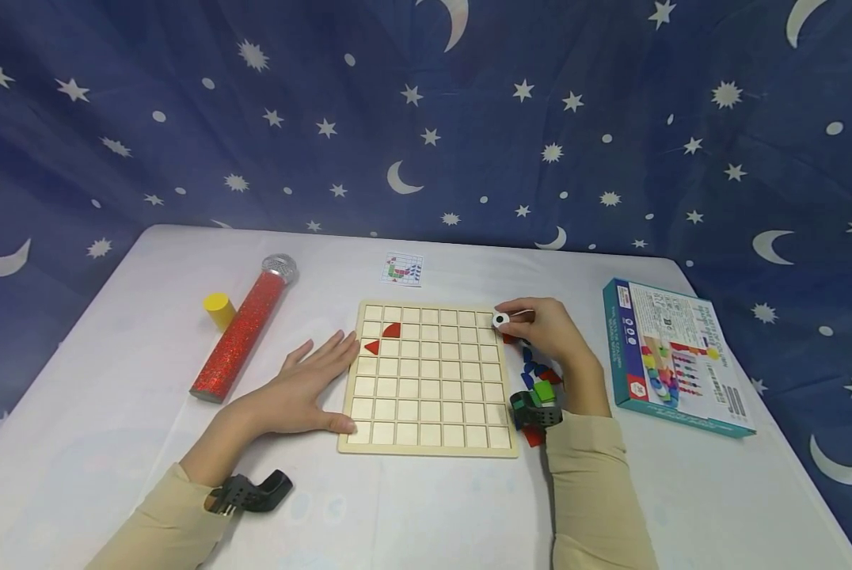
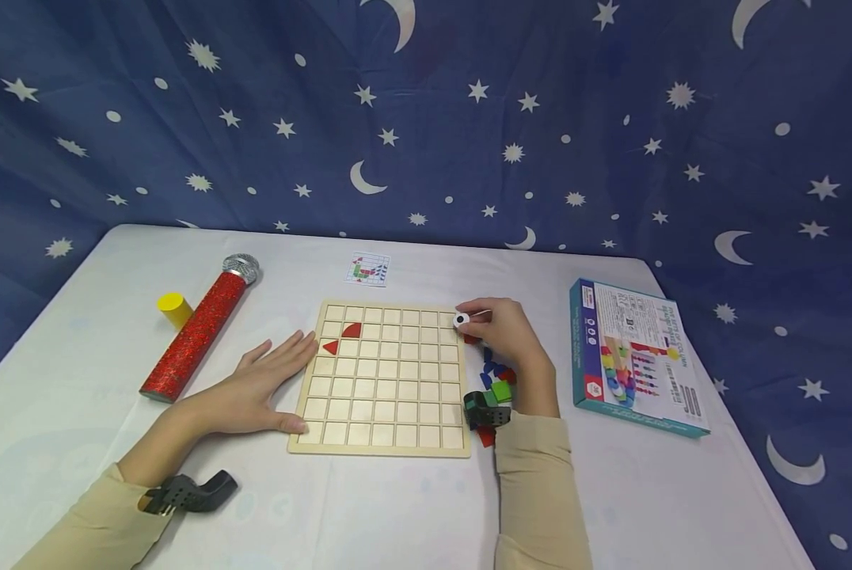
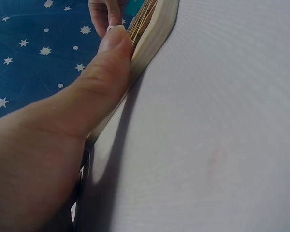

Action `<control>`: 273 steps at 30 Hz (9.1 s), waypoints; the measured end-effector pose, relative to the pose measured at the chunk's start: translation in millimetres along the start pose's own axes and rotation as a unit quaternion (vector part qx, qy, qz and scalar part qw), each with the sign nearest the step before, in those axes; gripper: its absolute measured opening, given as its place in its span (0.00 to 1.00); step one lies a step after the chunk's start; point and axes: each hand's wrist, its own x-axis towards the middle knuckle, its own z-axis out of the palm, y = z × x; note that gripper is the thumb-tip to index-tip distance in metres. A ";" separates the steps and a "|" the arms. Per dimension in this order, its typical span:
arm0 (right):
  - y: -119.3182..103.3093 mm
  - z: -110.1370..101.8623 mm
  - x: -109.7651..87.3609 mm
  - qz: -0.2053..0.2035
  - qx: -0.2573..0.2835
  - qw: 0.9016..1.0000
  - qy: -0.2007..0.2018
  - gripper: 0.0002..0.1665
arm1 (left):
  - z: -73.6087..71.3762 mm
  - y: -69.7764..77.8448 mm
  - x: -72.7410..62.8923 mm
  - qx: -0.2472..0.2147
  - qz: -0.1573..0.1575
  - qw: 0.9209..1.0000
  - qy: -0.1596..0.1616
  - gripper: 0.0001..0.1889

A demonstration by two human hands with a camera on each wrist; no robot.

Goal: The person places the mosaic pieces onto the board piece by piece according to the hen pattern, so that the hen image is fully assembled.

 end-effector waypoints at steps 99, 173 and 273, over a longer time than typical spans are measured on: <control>-104.5 110.2 -6.4 -0.155 -0.098 0.983 -0.020 0.13 | 0.0 -0.6 -1.0 -0.003 0.010 1.000 0.005 0.61; 33.7 -28.3 -26.5 0.032 -0.048 0.985 -0.165 0.22 | -0.2 0.6 -1.0 -0.004 0.014 1.000 0.010 0.61; -98.5 92.8 -13.2 -0.173 -0.006 0.980 -0.094 0.05 | 0.9 -1.9 0.5 -0.006 0.002 1.000 0.001 0.62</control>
